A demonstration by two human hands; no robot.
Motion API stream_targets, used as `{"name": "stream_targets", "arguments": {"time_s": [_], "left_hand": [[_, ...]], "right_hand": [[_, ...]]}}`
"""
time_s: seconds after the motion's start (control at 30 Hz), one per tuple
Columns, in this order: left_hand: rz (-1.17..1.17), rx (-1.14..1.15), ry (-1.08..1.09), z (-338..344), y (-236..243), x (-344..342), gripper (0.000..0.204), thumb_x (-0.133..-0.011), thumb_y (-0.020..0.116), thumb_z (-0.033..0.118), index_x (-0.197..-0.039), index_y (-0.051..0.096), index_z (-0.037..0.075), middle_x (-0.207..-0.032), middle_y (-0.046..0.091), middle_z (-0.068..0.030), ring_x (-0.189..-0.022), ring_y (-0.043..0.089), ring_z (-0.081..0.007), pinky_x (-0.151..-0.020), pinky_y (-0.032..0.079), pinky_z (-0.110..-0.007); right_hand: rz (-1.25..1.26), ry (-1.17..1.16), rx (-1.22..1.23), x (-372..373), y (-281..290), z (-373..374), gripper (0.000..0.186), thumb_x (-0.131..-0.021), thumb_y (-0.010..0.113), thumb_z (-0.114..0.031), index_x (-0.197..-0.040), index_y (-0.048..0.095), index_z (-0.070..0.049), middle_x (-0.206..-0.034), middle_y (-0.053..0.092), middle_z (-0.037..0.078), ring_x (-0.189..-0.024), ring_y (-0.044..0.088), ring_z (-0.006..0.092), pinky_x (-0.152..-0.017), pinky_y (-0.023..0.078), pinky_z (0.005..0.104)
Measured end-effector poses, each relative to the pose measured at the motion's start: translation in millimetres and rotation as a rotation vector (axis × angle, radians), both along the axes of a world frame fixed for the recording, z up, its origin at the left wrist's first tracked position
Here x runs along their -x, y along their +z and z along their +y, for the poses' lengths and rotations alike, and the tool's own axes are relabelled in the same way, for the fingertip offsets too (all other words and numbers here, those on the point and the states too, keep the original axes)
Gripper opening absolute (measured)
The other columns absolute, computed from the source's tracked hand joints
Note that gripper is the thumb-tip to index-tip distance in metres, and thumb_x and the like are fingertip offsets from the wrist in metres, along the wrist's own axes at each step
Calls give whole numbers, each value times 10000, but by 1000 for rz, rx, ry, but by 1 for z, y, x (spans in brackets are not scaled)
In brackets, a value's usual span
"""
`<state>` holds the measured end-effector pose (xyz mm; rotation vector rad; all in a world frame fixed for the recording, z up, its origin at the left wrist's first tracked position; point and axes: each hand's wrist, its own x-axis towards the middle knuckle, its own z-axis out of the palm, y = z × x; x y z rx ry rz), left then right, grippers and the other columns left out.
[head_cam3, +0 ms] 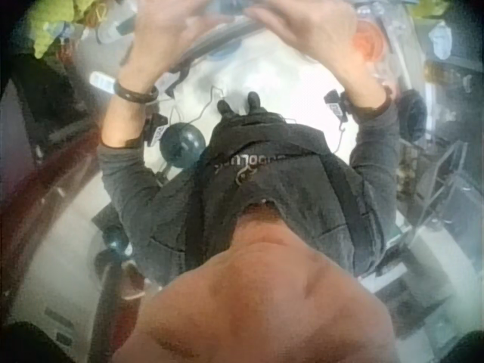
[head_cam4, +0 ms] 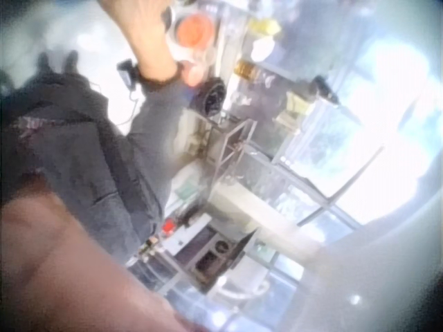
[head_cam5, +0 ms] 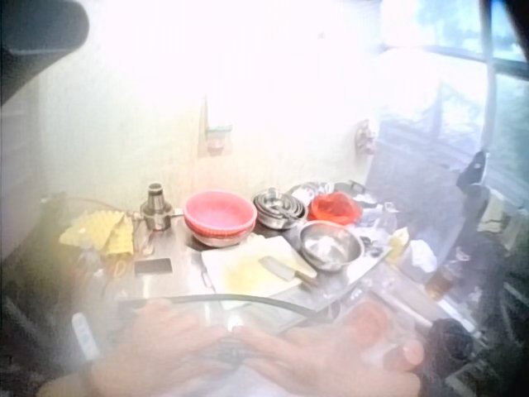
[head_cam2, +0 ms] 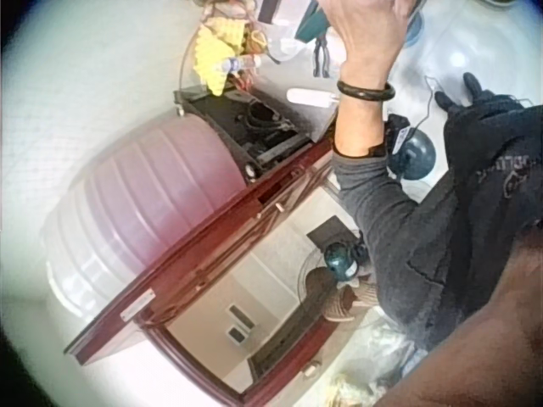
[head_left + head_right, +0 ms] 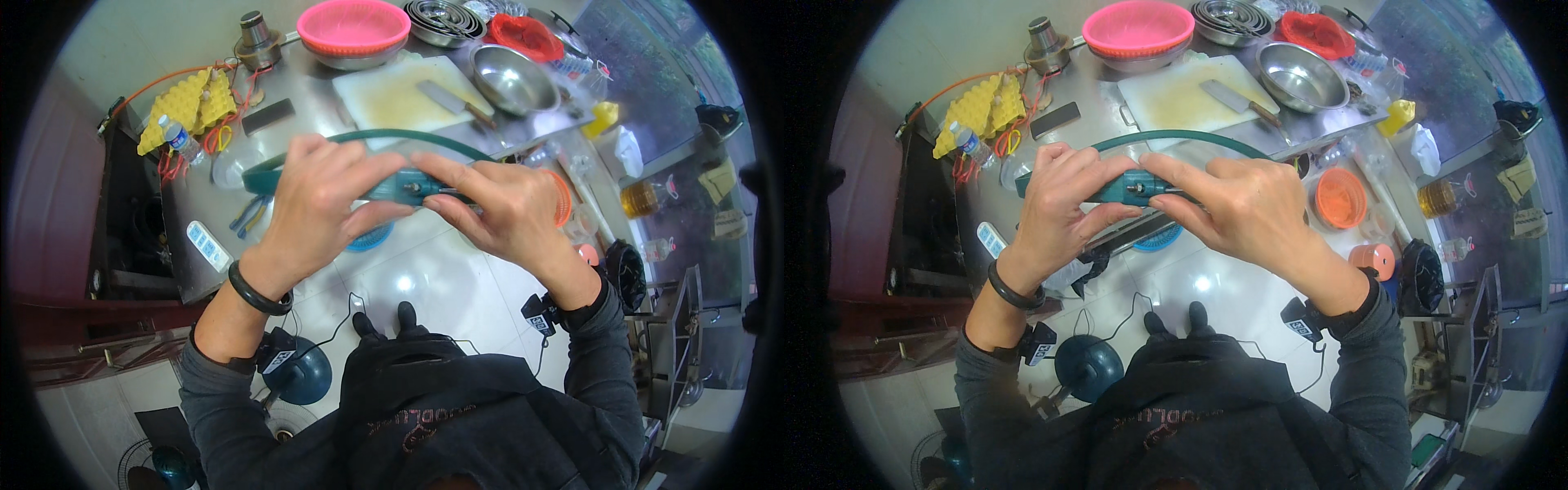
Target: The person uses a screwdriver and pliers to tighten and adjust a joint on a green metal fan stand. They work at a stainless steel table and later sit on the floor to continue the repair, manipulating the joint and tools throughout.
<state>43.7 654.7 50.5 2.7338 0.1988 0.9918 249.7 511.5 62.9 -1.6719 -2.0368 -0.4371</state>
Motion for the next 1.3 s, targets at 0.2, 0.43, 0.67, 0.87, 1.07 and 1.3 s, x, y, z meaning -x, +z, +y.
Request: {"name": "stream_targets", "arguments": {"time_s": [0.2,0.43,0.67,0.87,1.07,1.3], "left_hand": [[6,-19,-22,1,-1,-1,431,-833,765,396,-1118,686,84,-839,585,-62,-808,556,-273,-869,365,-394],[34,-8,-12,2,-2,-2,395,-838,774,358,-1110,678,88,-813,551,-58,-813,565,-264,-887,365,-410],[8,-23,13,8,-14,-10,406,-832,784,341,-1117,665,78,-837,569,-61,-828,574,-267,-896,368,-419],[25,-21,-11,15,-27,-11,454,-739,841,277,-1116,651,110,-863,588,-40,-844,601,-234,-899,392,-414],[33,9,1,24,-38,-12,455,-740,836,260,-1117,647,90,-904,615,-54,-874,612,-258,-907,386,-426],[54,181,38,28,-38,-14,347,-862,779,264,-1115,662,56,-932,645,-70,-874,588,-256,-923,353,-398]], "right_hand": [[221,-12,22,3,-9,6,400,-880,752,-474,-1199,707,-235,-648,678,46,-514,653,250,-442,459,352],[295,31,-36,5,-17,12,392,-834,824,-325,-1159,739,-123,-638,658,74,-490,605,193,-464,423,310],[195,29,0,-4,-20,23,335,-831,807,-358,-1103,756,-169,-650,675,61,-521,643,234,-465,454,340],[184,75,121,-11,-20,30,403,-786,801,-530,-1012,738,-202,-597,650,41,-514,638,283,-443,448,394],[104,74,118,-16,-28,42,466,-733,832,-534,-1032,710,-198,-593,623,40,-510,624,283,-447,453,390],[7,-28,-54,-10,-29,47,556,-666,864,-461,-1155,707,-248,-712,565,15,-588,620,242,-472,473,361]]}}
